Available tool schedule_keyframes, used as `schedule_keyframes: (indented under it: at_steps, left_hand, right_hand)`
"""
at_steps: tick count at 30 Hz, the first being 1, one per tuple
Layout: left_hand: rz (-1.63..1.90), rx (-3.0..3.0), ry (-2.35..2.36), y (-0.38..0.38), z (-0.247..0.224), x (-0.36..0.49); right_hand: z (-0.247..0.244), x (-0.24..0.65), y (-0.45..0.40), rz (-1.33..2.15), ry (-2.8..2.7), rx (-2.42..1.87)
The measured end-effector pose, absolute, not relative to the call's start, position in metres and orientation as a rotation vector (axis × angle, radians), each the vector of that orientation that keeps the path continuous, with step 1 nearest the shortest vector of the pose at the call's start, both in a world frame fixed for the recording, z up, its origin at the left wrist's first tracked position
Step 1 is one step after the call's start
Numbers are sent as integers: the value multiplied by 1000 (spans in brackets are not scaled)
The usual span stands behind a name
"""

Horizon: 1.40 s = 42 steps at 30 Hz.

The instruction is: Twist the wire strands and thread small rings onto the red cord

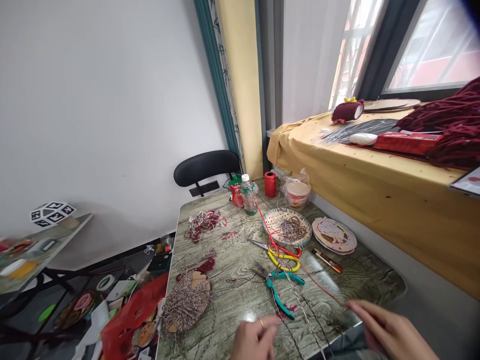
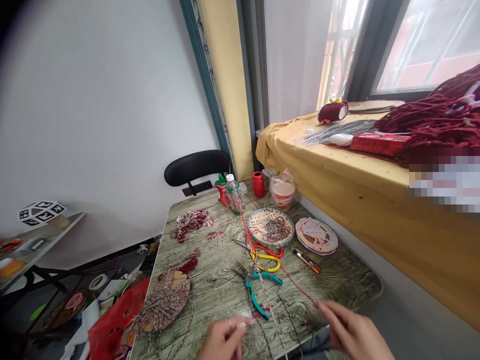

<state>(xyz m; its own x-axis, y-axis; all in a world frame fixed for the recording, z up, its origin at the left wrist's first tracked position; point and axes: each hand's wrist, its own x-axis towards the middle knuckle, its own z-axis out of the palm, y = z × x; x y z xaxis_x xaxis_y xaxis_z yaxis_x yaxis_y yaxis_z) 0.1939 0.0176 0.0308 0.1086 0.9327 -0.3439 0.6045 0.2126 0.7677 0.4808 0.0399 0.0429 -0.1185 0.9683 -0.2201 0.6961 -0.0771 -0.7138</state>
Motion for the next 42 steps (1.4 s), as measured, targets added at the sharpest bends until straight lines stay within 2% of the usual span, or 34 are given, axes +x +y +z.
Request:
schedule_keyframes:
  at_steps: [5,9,15,26,33,37,42]
  left_hand:
    - [901,1880,1660,76,27,191]
    - [822,2100,1530,103,12,206]
    - [588,2199,1434,108,-6,209]
    - [562,2152,1572,142,2,168]
    - [800,2046,1615,134,13,198]
    - [750,2068,1544,134,18,212]
    - [669,2149,1508,139,18,221]
  right_hand:
    - [36,454,91,653,-1969,-1706]
    - [34,419,123,439,-2153,-1706]
    - [24,395,144,356,-2252,-1760]
    - [19,394,149,407,-2294,-1813]
    - [20,391,135,543,-2262,-1813]
    - [23,393,133,627,-2219,-1781]
    - [20,389,140,570,-1979,-1958]
